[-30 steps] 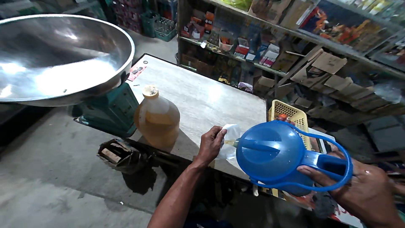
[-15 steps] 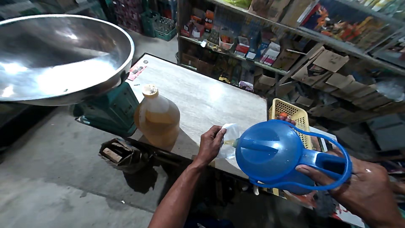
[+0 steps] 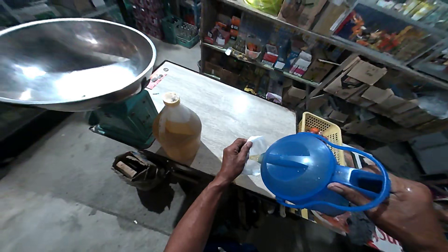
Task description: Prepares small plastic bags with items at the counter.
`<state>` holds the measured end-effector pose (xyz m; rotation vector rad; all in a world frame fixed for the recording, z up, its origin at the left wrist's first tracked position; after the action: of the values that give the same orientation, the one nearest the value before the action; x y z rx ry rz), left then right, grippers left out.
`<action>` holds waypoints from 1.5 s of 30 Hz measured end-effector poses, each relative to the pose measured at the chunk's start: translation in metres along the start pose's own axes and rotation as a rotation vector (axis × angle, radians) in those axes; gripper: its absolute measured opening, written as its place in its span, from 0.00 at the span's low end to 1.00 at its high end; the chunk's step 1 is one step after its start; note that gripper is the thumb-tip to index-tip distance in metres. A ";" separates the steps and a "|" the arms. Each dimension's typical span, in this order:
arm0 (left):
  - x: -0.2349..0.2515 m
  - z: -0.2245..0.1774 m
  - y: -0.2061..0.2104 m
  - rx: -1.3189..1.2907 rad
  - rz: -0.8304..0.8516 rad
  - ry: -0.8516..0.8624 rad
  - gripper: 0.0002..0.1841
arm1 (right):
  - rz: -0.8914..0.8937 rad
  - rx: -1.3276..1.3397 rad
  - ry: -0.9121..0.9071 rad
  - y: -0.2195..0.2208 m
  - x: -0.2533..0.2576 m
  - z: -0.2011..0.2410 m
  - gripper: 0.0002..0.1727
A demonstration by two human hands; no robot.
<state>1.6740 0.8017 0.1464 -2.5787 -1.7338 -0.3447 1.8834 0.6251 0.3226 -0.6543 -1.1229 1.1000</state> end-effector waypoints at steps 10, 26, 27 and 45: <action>-0.017 -0.013 -0.002 0.000 -0.079 0.016 0.10 | -0.007 0.113 -0.049 -0.004 -0.008 -0.004 0.31; -0.115 -0.086 -0.055 -0.001 -0.397 0.236 0.09 | 0.000 0.795 -0.162 0.058 -0.049 0.013 0.20; -0.123 -0.090 -0.063 -0.001 -0.414 0.245 0.08 | -0.007 0.831 -0.167 0.064 -0.050 0.023 0.20; -0.252 -0.153 -0.298 0.243 -0.568 0.264 0.07 | -0.287 1.037 0.050 0.157 -0.101 0.245 0.07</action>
<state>1.2831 0.6657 0.2152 -1.7527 -2.2044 -0.4225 1.5948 0.5636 0.2330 0.2877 -0.4514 1.2183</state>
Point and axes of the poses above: each hand's wrist, its own x-axis towards the middle knuckle, its own y-axis out of the palm, z = x × y, the point moved 2 cm from there along x, towards the middle knuckle, and after that the axes turned 4 degrees about z, right-handed, at the moved point
